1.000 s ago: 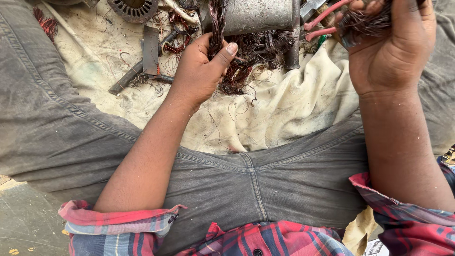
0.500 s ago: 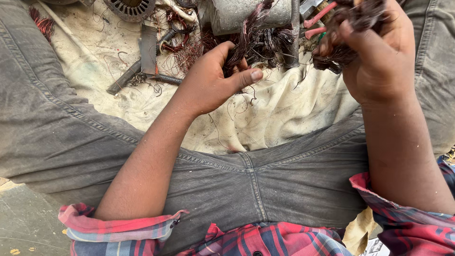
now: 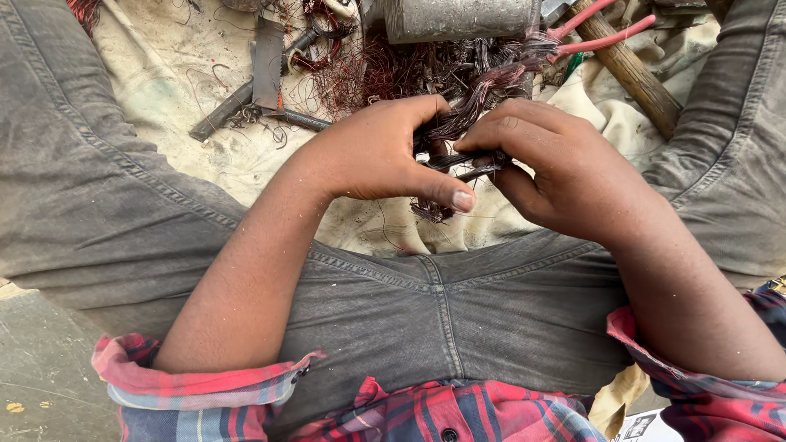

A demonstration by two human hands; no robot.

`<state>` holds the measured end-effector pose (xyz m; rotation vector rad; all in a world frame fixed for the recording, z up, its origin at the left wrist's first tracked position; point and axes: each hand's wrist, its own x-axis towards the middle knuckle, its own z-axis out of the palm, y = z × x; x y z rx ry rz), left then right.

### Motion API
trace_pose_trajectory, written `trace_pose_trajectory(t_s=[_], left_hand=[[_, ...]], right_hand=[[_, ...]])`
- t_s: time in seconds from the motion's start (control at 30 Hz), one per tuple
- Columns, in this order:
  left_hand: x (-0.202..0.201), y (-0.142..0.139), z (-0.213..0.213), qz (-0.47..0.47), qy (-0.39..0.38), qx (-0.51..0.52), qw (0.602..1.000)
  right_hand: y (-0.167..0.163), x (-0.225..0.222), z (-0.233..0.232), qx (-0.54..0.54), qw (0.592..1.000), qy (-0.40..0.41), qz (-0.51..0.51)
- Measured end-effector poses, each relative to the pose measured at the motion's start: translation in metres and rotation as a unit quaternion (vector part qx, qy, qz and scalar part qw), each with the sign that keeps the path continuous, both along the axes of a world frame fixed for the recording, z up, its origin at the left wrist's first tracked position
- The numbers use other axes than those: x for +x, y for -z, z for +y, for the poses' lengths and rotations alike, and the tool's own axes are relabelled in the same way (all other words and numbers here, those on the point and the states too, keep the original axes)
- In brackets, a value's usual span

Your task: The person sits cross-legged and uses both hands to pull apart and separate strands of reddish-brown wire from a bundle. They repeatedly gather, twist, and pull the wires to loosen them, working over a cloth on the ground with tools and other wire bundles nearby.

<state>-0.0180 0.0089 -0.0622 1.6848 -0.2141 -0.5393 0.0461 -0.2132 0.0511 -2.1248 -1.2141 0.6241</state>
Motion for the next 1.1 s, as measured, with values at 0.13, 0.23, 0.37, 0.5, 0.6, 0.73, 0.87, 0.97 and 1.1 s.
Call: trace_pose_trajectory(t_s=[0.13, 0.23, 0.37, 0.5, 0.6, 0.73, 0.87, 0.97, 1.1], left_hand=[[0.003, -0.023, -0.007, 0.122, -0.046, -0.091, 0.987], [0.004, -0.024, -0.006, 0.104, -0.085, -0.202, 0.97], [0.001, -0.016, -0.007, 0.16, -0.145, -0.296, 0.931], [0.002, -0.009, -0.017, 0.189, -0.224, -0.358, 0.886], [0.003, -0.003, -0.022, 0.166, -0.288, -0.358, 0.873], [0.002, 0.003, -0.017, 0.105, -0.339, -0.314, 0.881], [0.006, 0.005, -0.008, 0.066, -0.396, -0.276, 0.873], [0.005, 0.006, -0.003, 0.031, -0.414, -0.265, 0.871], [0.0, 0.011, -0.01, -0.025, -0.405, -0.264, 0.875]], right_hand=[[0.006, -0.001, -0.001, -0.024, 0.999, 0.03, -0.03], [0.005, -0.002, 0.001, 0.007, 0.998, 0.064, -0.027], [0.0, -0.004, 0.008, 0.05, 0.988, 0.1, -0.109], [-0.003, -0.002, 0.016, 0.1, 0.961, 0.064, -0.249], [-0.006, -0.001, 0.018, 0.132, 0.915, -0.012, -0.38], [-0.008, 0.0, 0.012, 0.079, 0.947, -0.098, -0.295], [-0.003, -0.009, 0.005, 0.024, 0.989, -0.027, -0.142], [0.003, -0.016, -0.004, 0.008, 0.998, 0.034, -0.049], [0.008, -0.013, -0.027, -0.001, 0.992, 0.108, 0.066]])
